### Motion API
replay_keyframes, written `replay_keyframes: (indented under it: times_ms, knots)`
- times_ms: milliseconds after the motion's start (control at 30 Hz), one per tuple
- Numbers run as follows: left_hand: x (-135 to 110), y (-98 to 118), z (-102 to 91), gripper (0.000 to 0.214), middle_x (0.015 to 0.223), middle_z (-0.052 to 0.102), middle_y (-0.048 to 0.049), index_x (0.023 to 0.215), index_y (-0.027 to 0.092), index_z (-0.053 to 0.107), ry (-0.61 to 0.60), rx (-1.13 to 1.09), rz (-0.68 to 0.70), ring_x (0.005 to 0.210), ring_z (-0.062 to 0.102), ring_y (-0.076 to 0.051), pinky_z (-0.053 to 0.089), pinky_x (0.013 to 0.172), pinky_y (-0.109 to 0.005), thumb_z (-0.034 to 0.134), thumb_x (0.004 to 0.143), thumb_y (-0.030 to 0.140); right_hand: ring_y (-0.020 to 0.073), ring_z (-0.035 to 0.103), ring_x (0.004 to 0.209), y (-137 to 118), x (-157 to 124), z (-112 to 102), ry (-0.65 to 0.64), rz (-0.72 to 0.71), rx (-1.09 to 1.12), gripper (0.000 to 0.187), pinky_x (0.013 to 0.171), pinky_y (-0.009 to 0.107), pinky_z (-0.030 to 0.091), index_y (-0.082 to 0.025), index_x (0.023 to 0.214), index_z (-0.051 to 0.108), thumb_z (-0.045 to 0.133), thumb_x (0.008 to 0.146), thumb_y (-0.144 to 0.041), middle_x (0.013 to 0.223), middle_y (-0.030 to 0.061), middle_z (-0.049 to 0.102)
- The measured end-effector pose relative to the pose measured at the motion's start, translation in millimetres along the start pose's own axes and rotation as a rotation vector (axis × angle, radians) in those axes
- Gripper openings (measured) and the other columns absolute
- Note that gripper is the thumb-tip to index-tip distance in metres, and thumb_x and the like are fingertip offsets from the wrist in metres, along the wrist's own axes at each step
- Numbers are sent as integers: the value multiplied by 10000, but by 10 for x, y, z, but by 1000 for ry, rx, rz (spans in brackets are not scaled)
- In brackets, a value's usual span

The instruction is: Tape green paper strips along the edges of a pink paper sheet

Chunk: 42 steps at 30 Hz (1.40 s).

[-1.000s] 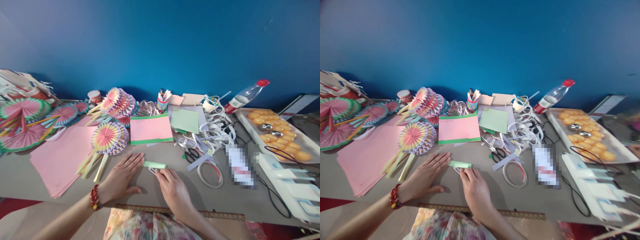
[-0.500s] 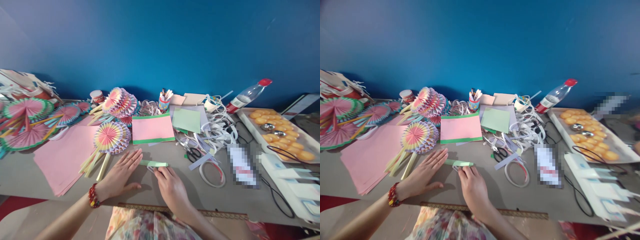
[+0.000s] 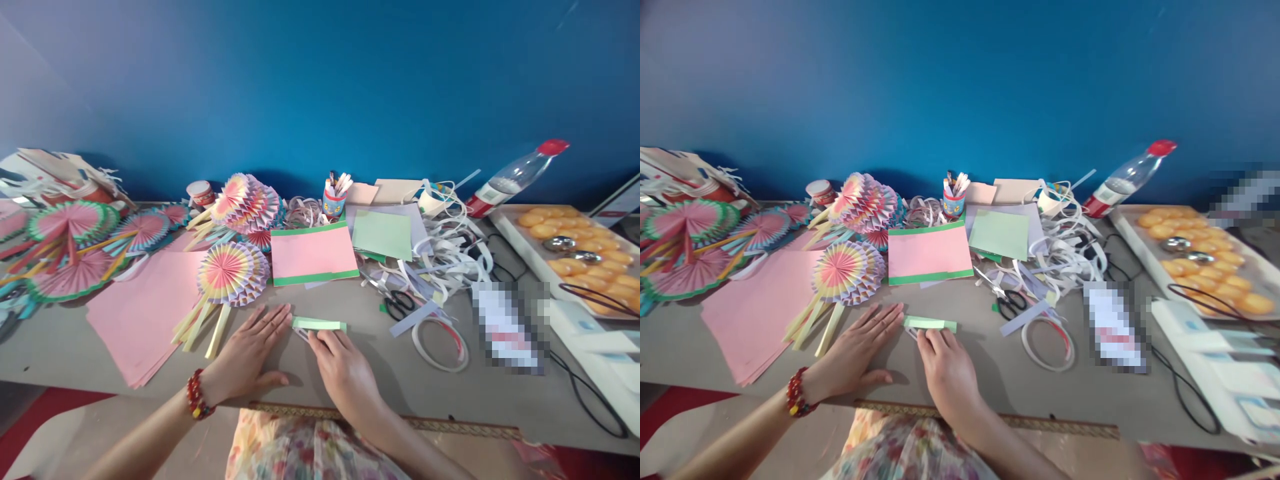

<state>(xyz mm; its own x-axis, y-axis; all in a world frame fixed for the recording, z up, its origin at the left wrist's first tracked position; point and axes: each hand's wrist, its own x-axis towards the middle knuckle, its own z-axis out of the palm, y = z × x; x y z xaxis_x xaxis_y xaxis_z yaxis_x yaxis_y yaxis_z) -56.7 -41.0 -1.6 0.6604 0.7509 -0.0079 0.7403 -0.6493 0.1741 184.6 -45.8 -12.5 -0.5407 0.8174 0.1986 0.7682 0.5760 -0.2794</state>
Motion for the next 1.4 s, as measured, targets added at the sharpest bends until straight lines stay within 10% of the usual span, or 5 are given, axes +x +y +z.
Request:
replay_keyframes:
  times_ms: [700,1400]
  knots:
    - [-200,-66,-45,850,1623,201,-106,1551,165,-171,-46,-87,-36,1491,215,-273,157,1231,-524,414,1001,444,194,587,873,-43,58,40,20,-4,26,274,762,296,510,-188,1170,650,536,936,-101,968,68,660]
    - [-209,-153,-62,703,1595,288,-112,1580,198,-1,9,-134,-39,1459,300,-276,268,1197,-509,402,1028,364,218,567,921,-99,104,121,-24,-28,49,267,767,325,488,-154,1171,643,597,913,-106,1010,67,659]
